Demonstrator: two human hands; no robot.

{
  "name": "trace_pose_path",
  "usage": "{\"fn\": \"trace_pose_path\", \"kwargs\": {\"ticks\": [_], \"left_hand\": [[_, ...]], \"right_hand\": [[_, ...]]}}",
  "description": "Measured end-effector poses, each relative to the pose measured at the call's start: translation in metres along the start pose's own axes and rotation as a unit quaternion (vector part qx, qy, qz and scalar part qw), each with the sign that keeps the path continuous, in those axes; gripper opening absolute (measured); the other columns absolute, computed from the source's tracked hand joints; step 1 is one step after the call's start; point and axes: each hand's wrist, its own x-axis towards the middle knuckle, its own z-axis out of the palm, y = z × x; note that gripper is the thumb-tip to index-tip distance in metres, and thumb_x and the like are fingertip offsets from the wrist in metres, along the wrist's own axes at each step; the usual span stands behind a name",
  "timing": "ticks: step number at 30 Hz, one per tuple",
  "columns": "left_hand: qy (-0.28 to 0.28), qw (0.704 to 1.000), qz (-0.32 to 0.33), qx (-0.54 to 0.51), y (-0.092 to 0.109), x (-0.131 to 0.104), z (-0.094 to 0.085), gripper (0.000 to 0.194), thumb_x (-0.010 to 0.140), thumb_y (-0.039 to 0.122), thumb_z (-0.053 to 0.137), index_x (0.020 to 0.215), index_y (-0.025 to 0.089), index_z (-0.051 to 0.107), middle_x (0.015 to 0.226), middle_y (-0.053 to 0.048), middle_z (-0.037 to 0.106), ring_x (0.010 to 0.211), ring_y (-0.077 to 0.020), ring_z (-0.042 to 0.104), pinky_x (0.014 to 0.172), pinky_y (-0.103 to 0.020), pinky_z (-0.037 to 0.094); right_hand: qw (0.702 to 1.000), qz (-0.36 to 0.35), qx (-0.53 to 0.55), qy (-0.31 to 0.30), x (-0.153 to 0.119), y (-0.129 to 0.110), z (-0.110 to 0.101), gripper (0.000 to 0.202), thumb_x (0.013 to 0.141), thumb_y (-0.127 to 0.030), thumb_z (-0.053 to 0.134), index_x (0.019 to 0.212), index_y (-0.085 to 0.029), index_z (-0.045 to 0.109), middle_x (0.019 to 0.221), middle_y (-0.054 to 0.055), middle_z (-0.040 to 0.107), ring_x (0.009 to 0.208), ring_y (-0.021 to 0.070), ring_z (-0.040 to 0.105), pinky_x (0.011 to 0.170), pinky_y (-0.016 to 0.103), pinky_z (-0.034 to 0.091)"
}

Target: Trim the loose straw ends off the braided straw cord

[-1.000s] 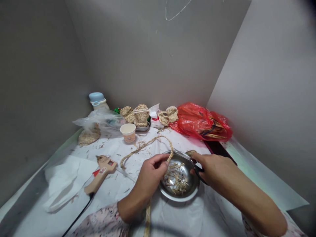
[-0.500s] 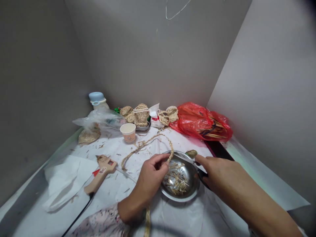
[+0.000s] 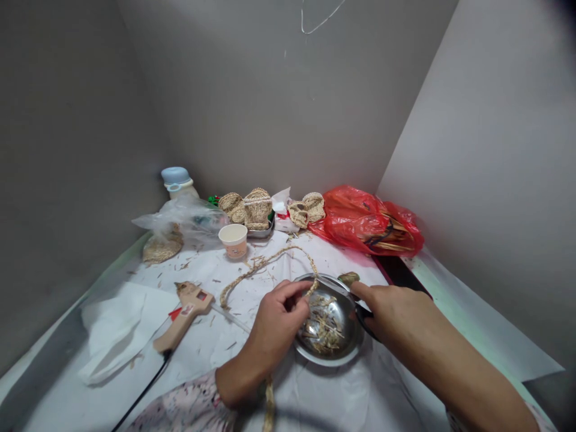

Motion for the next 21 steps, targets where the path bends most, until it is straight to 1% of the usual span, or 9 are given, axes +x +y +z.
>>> {"fn": "trace_pose_path", "kwargs": {"ticks": [6,11,14,17,21], "left_hand": [[0.001,1.000,0.000,0.000,0.000,0.001,0.000,0.027,0.080,0.022,0.058,0.102,0.018,0.073,0.097,-0.008,0.071,0.090,-0.0223,0.062,0.080,-0.031,0.045],[-0.001,1.000,-0.011,-0.019,-0.002,0.001,-0.001,0.027,0.080,0.023,0.059,0.103,0.017,0.072,0.099,-0.008,0.071,0.092,-0.0223,0.062,0.083,-0.032,0.045],[0.009,0.997,-0.042,-0.059,0.001,0.001,-0.002,0.027,0.078,0.023,0.061,0.102,0.016,0.073,0.100,-0.008,0.072,0.092,-0.0220,0.063,0.083,-0.031,0.045],[0.018,0.989,-0.086,-0.117,0.005,0.002,-0.001,0.029,0.076,0.024,0.064,0.103,0.016,0.072,0.094,-0.006,0.074,0.088,-0.0214,0.064,0.080,-0.030,0.047],[0.014,0.969,-0.131,-0.209,0.010,0.002,0.000,0.032,0.074,0.025,0.067,0.104,0.015,0.071,0.079,-0.004,0.073,0.076,-0.0181,0.063,0.072,-0.027,0.047]], "right_hand": [[1.000,-0.001,0.006,-0.026,0.001,-0.001,-0.004,0.023,0.079,-0.016,0.056,0.098,-0.027,0.062,0.080,0.003,0.073,0.071,0.0221,0.068,0.048,0.028,0.020],[1.000,0.010,0.008,-0.013,0.004,0.003,-0.004,0.025,0.080,-0.018,0.055,0.102,-0.029,0.063,0.078,0.003,0.073,0.071,0.0224,0.068,0.049,0.027,0.023],[0.999,0.006,0.022,0.023,0.003,0.009,0.001,0.025,0.078,-0.023,0.059,0.102,-0.030,0.062,0.077,0.002,0.071,0.072,0.0212,0.067,0.050,0.026,0.026],[0.998,-0.025,0.031,0.055,0.002,0.014,0.009,0.027,0.076,-0.028,0.063,0.102,-0.029,0.060,0.079,0.001,0.070,0.072,0.0198,0.066,0.051,0.025,0.029],[0.995,-0.055,0.038,0.068,0.004,0.012,0.014,0.030,0.075,-0.023,0.063,0.104,-0.027,0.058,0.089,0.001,0.070,0.073,0.0182,0.065,0.051,0.026,0.029]]}}
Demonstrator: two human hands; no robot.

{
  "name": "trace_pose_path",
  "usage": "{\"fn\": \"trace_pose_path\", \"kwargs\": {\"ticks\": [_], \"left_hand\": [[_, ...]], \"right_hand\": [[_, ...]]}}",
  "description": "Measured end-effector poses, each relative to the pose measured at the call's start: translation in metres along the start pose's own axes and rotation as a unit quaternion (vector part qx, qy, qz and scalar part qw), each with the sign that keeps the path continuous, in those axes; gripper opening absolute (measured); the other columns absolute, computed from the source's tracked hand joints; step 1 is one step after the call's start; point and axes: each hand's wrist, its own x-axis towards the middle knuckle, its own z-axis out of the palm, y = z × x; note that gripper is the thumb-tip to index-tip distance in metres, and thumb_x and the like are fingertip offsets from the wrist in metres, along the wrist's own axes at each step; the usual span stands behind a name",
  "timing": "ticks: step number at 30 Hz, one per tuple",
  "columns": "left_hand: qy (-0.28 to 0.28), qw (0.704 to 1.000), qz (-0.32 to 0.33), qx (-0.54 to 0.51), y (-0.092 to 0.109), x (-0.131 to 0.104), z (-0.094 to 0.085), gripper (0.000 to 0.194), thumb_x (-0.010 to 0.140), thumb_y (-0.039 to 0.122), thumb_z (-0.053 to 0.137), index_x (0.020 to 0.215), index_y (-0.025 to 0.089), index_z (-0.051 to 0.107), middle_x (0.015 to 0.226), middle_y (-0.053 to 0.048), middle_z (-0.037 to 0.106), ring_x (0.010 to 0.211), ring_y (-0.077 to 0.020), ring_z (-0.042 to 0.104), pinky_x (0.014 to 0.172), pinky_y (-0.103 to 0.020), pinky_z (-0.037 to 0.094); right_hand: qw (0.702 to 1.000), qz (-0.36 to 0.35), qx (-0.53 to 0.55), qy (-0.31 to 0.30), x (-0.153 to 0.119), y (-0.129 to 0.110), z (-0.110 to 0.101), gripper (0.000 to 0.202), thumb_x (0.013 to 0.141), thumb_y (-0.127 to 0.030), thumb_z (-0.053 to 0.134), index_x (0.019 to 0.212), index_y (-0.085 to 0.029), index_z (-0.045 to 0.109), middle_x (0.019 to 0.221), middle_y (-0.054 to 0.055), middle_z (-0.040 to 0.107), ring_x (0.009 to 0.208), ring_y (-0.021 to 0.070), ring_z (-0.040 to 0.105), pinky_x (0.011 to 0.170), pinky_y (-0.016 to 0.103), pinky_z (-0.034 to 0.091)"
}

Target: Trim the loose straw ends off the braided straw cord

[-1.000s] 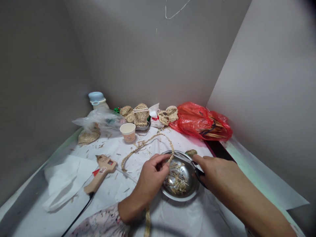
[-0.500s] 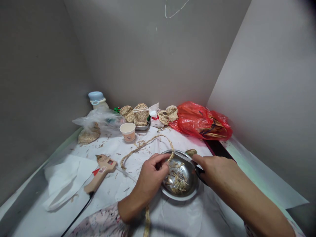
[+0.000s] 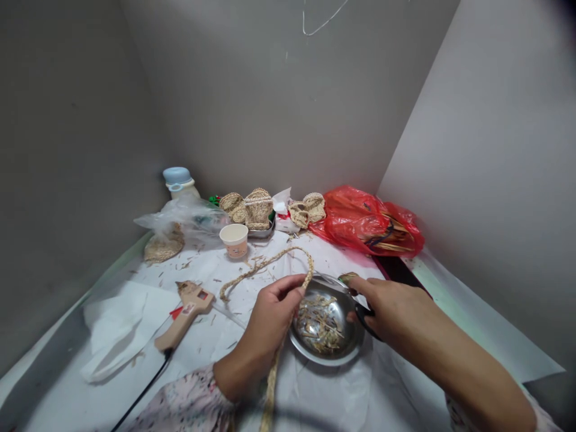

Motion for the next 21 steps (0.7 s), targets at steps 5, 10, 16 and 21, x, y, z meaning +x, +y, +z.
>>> {"fn": "trace_pose_path", "kwargs": {"ticks": [5,10,16,21], "left_hand": [[-0.023,0.995,-0.035,-0.089,0.0037,-0.0022,0.0027,0.028,0.074,0.020,0.067,0.101,0.015,0.070,0.048,0.005,0.056,0.051,-0.0100,0.052,0.059,-0.021,0.044],[-0.030,0.989,-0.046,-0.137,0.0027,-0.0013,0.0017,0.025,0.072,0.017,0.068,0.097,0.012,0.069,0.049,0.005,0.052,0.044,-0.0047,0.040,0.047,-0.015,0.033],[-0.027,0.988,-0.052,-0.141,0.0002,0.0030,-0.0016,0.029,0.071,0.018,0.068,0.099,0.009,0.067,0.054,0.004,0.052,0.045,-0.0033,0.038,0.045,-0.014,0.027],[-0.032,0.988,-0.053,-0.141,0.0004,0.0030,-0.0011,0.031,0.069,0.018,0.069,0.099,0.009,0.067,0.056,0.003,0.053,0.046,-0.0034,0.038,0.045,-0.015,0.026]], "right_hand": [[1.000,0.008,-0.009,-0.008,0.0063,-0.0066,-0.0009,0.022,0.076,-0.020,0.061,0.097,-0.025,0.058,0.086,0.001,0.069,0.070,0.0188,0.065,0.050,0.027,0.023],[1.000,0.002,-0.005,0.007,0.0088,-0.0080,0.0029,0.015,0.078,-0.019,0.059,0.091,-0.024,0.056,0.083,0.001,0.069,0.068,0.0191,0.066,0.051,0.027,0.021],[0.999,-0.009,-0.008,0.032,0.0090,-0.0093,0.0068,0.020,0.075,-0.013,0.056,0.090,-0.024,0.056,0.082,0.000,0.069,0.068,0.0194,0.066,0.052,0.028,0.021],[0.999,-0.005,-0.004,0.032,0.0089,-0.0098,0.0048,0.024,0.072,-0.008,0.052,0.089,-0.024,0.057,0.079,0.000,0.069,0.066,0.0185,0.065,0.052,0.028,0.020]]}}
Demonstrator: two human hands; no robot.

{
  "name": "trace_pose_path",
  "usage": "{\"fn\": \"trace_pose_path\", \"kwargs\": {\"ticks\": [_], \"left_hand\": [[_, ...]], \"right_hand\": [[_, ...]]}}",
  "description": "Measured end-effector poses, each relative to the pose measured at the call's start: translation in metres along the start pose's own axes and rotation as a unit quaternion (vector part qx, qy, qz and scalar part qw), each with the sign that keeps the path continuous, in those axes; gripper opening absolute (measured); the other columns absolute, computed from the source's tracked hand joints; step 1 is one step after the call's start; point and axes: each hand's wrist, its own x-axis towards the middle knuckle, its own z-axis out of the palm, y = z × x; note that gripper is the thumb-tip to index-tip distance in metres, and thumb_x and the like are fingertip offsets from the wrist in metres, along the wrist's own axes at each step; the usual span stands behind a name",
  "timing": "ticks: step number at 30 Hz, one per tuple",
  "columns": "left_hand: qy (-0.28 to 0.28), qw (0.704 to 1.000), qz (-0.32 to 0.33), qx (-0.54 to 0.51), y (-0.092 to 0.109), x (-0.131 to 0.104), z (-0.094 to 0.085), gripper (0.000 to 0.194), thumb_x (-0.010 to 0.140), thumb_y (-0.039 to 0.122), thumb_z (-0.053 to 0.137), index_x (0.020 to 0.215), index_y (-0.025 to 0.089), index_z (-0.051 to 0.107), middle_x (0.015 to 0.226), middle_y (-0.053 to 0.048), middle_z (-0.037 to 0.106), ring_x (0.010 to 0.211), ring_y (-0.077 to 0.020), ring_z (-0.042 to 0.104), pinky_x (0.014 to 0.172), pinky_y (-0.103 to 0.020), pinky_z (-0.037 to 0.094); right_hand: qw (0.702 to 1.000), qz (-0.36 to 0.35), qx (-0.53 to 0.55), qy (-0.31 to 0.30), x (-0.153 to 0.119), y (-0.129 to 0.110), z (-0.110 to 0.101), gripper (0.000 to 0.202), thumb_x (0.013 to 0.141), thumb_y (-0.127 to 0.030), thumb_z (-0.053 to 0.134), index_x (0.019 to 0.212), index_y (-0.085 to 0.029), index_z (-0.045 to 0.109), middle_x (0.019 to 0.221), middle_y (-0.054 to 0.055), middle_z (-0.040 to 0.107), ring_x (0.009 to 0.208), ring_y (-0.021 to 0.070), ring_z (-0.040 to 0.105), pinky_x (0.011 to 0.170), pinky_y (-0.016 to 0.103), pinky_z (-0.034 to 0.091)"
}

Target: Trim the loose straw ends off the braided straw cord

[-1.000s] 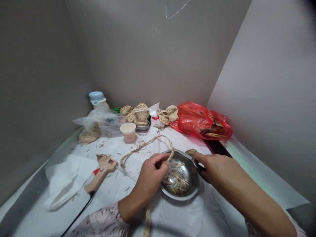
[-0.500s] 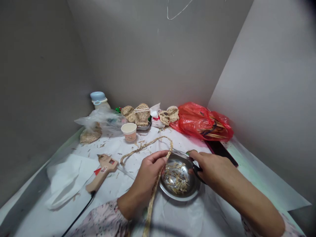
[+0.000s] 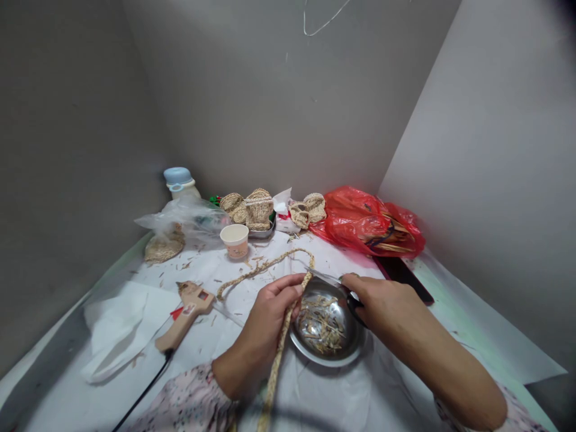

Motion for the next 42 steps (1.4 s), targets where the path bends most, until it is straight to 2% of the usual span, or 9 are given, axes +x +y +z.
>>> {"fn": "trace_pose_path", "kwargs": {"ticks": [14,19,23,25,28,31,35,39,42], "left_hand": [[0.005,0.999,0.012,0.030,-0.002,-0.001,0.001,0.026,0.073,0.021,0.068,0.098,0.014,0.069,0.051,0.005,0.053,0.046,-0.0046,0.041,0.048,-0.015,0.033],[0.003,0.992,0.056,0.116,0.000,-0.005,0.002,0.022,0.073,0.023,0.071,0.093,0.016,0.072,0.075,-0.002,0.067,0.066,-0.0100,0.055,0.063,-0.018,0.043],[0.006,0.989,0.065,0.129,0.000,-0.004,0.001,0.023,0.073,0.025,0.070,0.093,0.015,0.070,0.066,0.002,0.060,0.057,-0.0071,0.048,0.055,-0.017,0.038],[0.003,0.989,0.072,0.127,-0.001,-0.003,0.000,0.026,0.072,0.025,0.071,0.096,0.014,0.068,0.062,0.004,0.055,0.053,-0.0058,0.043,0.050,-0.016,0.033],[-0.014,0.988,0.080,0.129,-0.004,-0.003,-0.001,0.032,0.072,0.025,0.071,0.101,0.013,0.064,0.063,0.004,0.053,0.052,-0.0054,0.042,0.049,-0.017,0.031],[-0.030,0.987,0.080,0.138,-0.006,-0.003,-0.002,0.032,0.075,0.025,0.069,0.103,0.013,0.061,0.068,0.003,0.054,0.055,-0.0058,0.043,0.051,-0.017,0.032],[-0.050,0.978,0.088,0.180,-0.007,-0.003,-0.002,0.029,0.076,0.025,0.066,0.101,0.014,0.059,0.070,0.003,0.052,0.057,-0.0070,0.044,0.053,-0.019,0.033],[-0.060,0.961,0.096,0.251,-0.009,-0.003,0.000,0.028,0.072,0.018,0.065,0.098,0.016,0.056,0.067,0.006,0.048,0.057,-0.0080,0.043,0.054,-0.019,0.033],[-0.066,0.950,0.092,0.291,-0.012,-0.003,0.000,0.024,0.069,0.013,0.063,0.091,0.017,0.055,0.065,0.007,0.045,0.058,-0.0087,0.042,0.054,-0.020,0.033]], "right_hand": [[1.000,0.018,0.020,0.012,-0.003,0.004,-0.003,0.016,0.078,-0.026,0.061,0.093,-0.027,0.058,0.083,0.000,0.070,0.070,0.0201,0.065,0.053,0.027,0.024],[0.999,0.000,0.032,-0.019,-0.001,-0.004,-0.007,0.016,0.077,-0.022,0.061,0.093,-0.024,0.057,0.088,0.002,0.069,0.074,0.0196,0.065,0.055,0.027,0.028],[0.994,0.101,-0.026,-0.021,0.004,0.001,-0.008,0.017,0.079,-0.021,0.059,0.096,-0.023,0.059,0.086,0.006,0.070,0.074,0.0236,0.065,0.051,0.028,0.023],[0.991,0.130,0.010,0.007,0.005,0.003,-0.009,0.016,0.081,-0.029,0.059,0.096,-0.023,0.059,0.084,0.006,0.070,0.073,0.0239,0.064,0.051,0.028,0.025],[0.979,0.088,0.180,0.038,0.007,-0.001,-0.008,0.018,0.081,-0.037,0.058,0.094,-0.024,0.060,0.079,0.003,0.068,0.069,0.0201,0.061,0.056,0.028,0.032],[0.926,0.048,0.372,0.047,0.011,-0.011,0.001,0.017,0.077,-0.034,0.061,0.091,-0.024,0.058,0.073,0.000,0.065,0.068,0.0172,0.057,0.061,0.028,0.037],[0.777,0.104,0.621,0.021,0.024,-0.020,0.024,0.028,0.073,-0.038,0.066,0.093,-0.022,0.055,0.065,-0.003,0.059,0.060,0.0136,0.052,0.057,0.025,0.037],[0.652,0.145,0.744,0.019,0.034,-0.019,0.042,0.036,0.072,-0.040,0.069,0.098,-0.020,0.055,0.060,-0.005,0.057,0.057,0.0114,0.048,0.054,0.023,0.035],[0.592,0.138,0.793,0.039,0.036,-0.017,0.048,0.037,0.069,-0.034,0.072,0.098,-0.019,0.054,0.064,-0.004,0.058,0.059,0.0102,0.048,0.055,0.021,0.035]]}}
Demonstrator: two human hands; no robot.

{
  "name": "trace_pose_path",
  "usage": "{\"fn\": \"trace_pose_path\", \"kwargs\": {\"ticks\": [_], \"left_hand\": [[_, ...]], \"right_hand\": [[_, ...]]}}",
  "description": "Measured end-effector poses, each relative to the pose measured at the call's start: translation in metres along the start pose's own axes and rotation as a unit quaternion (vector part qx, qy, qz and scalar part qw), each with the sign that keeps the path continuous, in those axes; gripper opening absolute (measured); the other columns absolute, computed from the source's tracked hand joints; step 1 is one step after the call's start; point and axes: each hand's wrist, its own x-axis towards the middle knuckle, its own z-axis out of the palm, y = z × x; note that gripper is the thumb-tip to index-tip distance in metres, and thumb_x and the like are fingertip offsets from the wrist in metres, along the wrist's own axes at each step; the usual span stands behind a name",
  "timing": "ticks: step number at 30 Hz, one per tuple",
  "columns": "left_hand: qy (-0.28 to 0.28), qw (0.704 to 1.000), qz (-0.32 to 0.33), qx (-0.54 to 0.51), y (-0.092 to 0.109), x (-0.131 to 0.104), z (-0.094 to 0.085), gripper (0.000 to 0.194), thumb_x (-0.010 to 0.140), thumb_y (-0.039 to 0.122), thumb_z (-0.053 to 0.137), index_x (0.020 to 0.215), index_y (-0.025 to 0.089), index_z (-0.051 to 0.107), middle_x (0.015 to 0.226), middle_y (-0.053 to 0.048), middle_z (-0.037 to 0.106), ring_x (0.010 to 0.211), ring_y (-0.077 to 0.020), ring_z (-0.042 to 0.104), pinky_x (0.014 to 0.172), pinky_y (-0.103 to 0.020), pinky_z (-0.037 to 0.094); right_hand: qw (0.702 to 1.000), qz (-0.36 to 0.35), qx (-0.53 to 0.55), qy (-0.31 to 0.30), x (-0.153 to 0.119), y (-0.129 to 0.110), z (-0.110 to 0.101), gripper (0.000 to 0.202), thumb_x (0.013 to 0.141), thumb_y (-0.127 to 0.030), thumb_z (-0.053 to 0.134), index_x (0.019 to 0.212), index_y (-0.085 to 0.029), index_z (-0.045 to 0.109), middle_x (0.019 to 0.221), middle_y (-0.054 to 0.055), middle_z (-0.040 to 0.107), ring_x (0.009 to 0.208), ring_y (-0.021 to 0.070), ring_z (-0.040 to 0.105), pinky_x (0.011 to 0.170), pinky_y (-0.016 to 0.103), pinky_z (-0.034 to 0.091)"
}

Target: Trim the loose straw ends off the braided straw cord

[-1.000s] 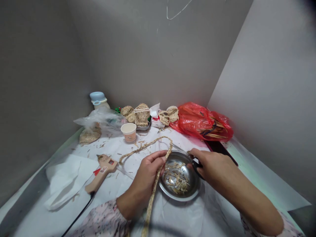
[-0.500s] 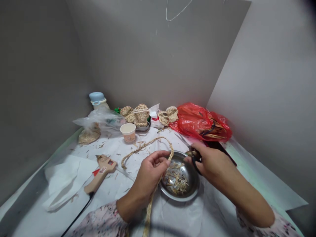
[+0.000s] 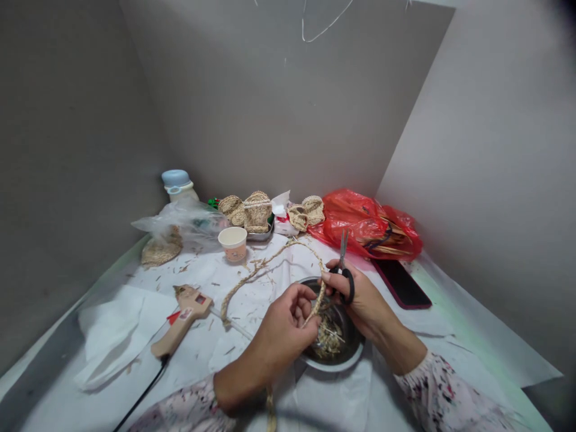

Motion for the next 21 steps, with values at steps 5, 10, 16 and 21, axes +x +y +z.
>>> {"fn": "trace_pose_path", "kwargs": {"ticks": [5,10,16,21], "left_hand": [[-0.013,1.000,0.012,0.009,-0.002,-0.001,-0.002,0.017,0.078,0.022,0.060,0.094,0.016,0.061,0.069,0.003,0.051,0.063,-0.0114,0.046,0.057,-0.022,0.035],[-0.037,0.997,-0.026,-0.055,-0.004,-0.002,-0.004,0.028,0.086,0.034,0.051,0.098,0.014,0.068,0.072,-0.002,0.061,0.059,-0.0130,0.051,0.056,-0.023,0.038],[-0.054,0.998,-0.014,-0.018,-0.004,-0.002,-0.002,0.024,0.083,0.032,0.056,0.093,0.015,0.070,0.068,-0.001,0.060,0.059,-0.0123,0.051,0.056,-0.022,0.038],[-0.055,0.998,-0.017,-0.029,-0.002,-0.003,0.000,0.022,0.082,0.033,0.057,0.090,0.015,0.067,0.066,0.000,0.059,0.055,-0.0118,0.050,0.054,-0.022,0.038]], "right_hand": [[0.998,-0.007,0.055,0.004,0.000,0.004,0.003,0.039,0.068,-0.032,0.073,0.098,-0.020,0.052,0.067,-0.004,0.059,0.058,0.0096,0.049,0.052,0.020,0.034],[0.997,-0.030,0.071,0.007,-0.001,0.008,0.005,0.036,0.069,-0.030,0.072,0.096,-0.022,0.050,0.071,-0.004,0.061,0.056,0.0084,0.047,0.051,0.020,0.034],[0.998,-0.048,0.047,0.014,-0.001,0.010,0.004,0.037,0.069,-0.032,0.071,0.097,-0.023,0.049,0.073,-0.004,0.061,0.054,0.0087,0.046,0.052,0.021,0.035],[0.997,-0.052,0.050,0.012,0.000,0.013,0.003,0.035,0.070,-0.032,0.069,0.097,-0.023,0.049,0.076,-0.003,0.063,0.056,0.0093,0.049,0.054,0.022,0.036]]}}
